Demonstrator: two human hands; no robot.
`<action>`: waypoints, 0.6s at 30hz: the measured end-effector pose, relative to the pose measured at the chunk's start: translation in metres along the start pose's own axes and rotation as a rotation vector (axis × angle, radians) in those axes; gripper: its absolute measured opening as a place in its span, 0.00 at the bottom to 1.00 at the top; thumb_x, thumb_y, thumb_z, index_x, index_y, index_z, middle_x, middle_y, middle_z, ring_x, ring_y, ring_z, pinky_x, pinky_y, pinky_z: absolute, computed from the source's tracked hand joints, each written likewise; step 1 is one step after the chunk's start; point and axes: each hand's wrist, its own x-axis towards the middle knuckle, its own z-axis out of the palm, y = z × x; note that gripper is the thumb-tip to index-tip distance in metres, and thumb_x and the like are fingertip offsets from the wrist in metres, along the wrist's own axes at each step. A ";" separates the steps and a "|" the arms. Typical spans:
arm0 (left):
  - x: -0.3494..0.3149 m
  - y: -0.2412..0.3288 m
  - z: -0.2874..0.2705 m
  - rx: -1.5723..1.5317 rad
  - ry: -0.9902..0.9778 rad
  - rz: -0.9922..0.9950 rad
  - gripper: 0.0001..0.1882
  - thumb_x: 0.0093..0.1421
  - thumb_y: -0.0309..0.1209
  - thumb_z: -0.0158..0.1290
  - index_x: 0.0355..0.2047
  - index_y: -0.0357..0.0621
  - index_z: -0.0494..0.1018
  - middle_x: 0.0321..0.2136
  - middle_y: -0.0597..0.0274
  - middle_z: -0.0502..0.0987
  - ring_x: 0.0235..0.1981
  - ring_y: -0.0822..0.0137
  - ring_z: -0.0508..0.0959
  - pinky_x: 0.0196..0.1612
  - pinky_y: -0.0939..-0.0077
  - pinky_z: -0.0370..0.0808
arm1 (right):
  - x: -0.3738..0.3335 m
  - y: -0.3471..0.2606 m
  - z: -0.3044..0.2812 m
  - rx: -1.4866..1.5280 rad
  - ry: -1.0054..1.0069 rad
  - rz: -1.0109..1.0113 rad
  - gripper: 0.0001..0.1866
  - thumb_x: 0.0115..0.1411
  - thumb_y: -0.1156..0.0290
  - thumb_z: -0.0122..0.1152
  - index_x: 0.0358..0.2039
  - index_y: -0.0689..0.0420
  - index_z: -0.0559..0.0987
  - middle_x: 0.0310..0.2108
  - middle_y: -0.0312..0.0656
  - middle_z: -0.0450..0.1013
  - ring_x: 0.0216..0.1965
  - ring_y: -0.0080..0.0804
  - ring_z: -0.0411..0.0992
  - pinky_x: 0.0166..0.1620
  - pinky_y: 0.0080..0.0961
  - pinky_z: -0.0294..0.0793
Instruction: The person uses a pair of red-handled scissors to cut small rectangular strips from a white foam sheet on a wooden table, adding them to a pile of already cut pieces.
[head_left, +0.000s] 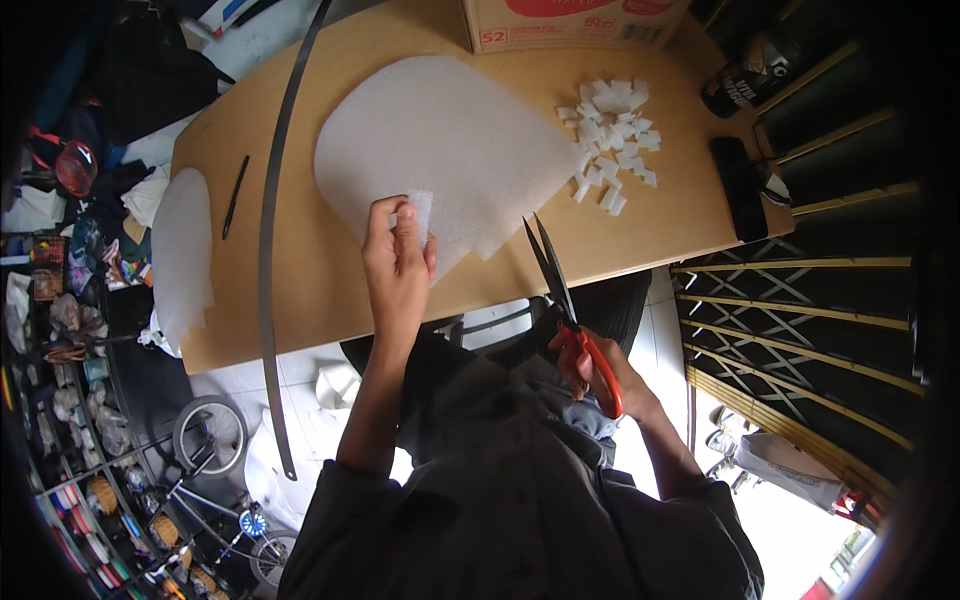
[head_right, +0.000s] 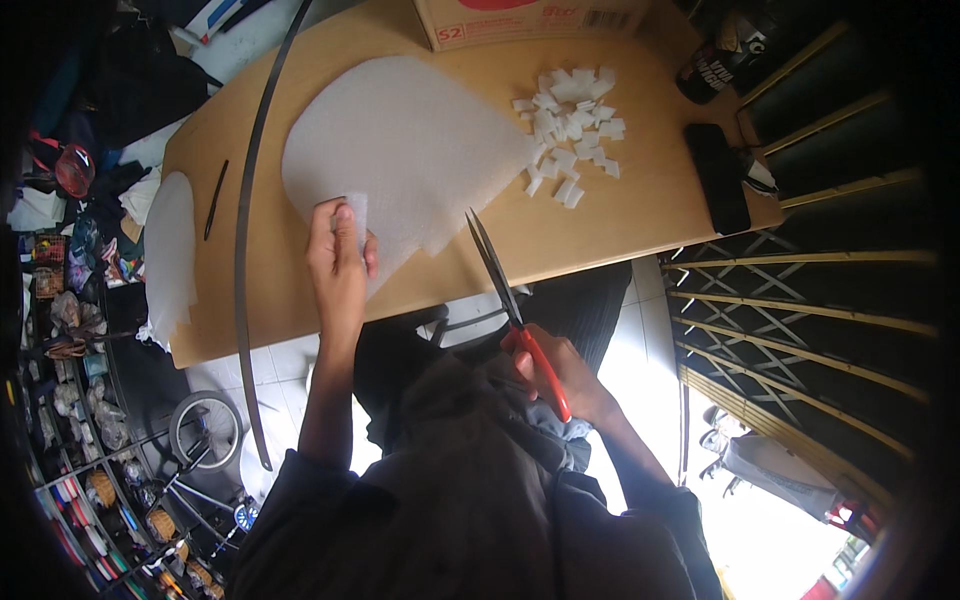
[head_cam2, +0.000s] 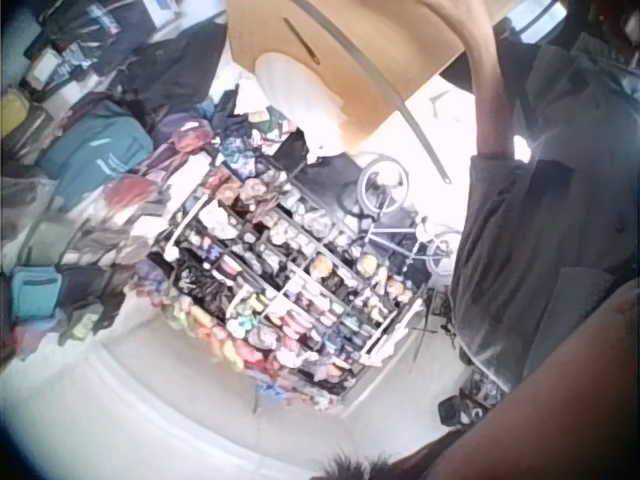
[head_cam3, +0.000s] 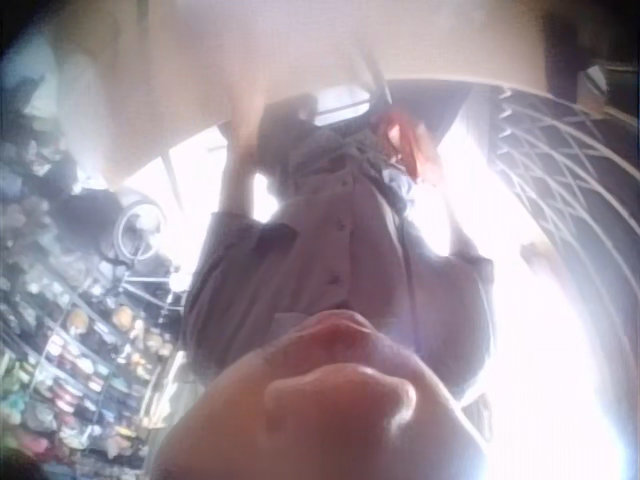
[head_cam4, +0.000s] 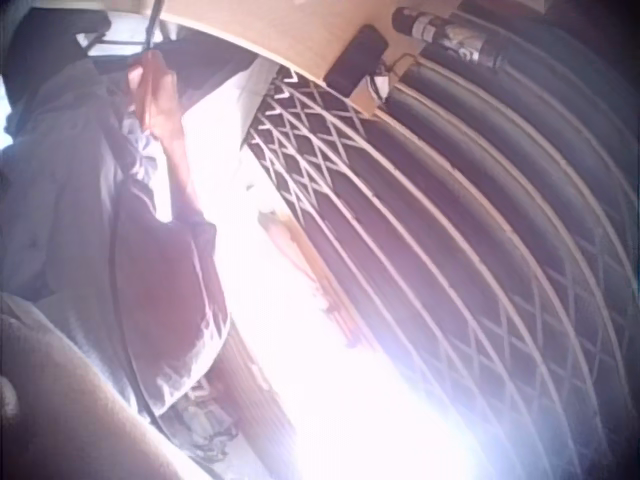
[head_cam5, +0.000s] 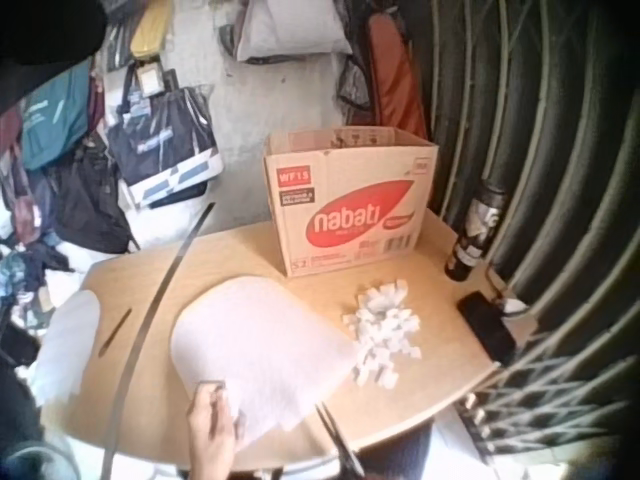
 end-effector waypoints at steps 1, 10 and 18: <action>0.006 0.009 0.003 -0.026 -0.059 -0.073 0.07 0.72 0.31 0.46 0.41 0.40 0.70 0.21 0.65 0.72 0.19 0.80 0.65 0.21 0.81 0.61 | -0.001 0.002 0.003 0.037 0.024 -0.004 0.45 0.62 0.27 0.42 0.45 0.65 0.73 0.22 0.38 0.70 0.20 0.26 0.73 0.27 0.24 0.73; 0.073 0.011 0.038 0.045 -0.975 -0.171 0.10 0.69 0.32 0.52 0.38 0.37 0.74 0.26 0.62 0.80 0.18 0.81 0.65 0.23 0.81 0.63 | 0.001 -0.004 -0.002 -0.061 0.173 -0.005 0.53 0.54 0.20 0.43 0.46 0.68 0.72 0.22 0.41 0.70 0.20 0.29 0.73 0.27 0.28 0.75; 0.084 -0.016 0.066 0.067 -1.111 -0.003 0.14 0.68 0.34 0.54 0.31 0.35 0.77 0.16 0.71 0.71 0.19 0.81 0.66 0.23 0.79 0.63 | 0.014 0.001 0.006 -0.078 0.320 0.016 0.47 0.54 0.26 0.51 0.43 0.68 0.74 0.19 0.38 0.70 0.17 0.25 0.72 0.23 0.24 0.72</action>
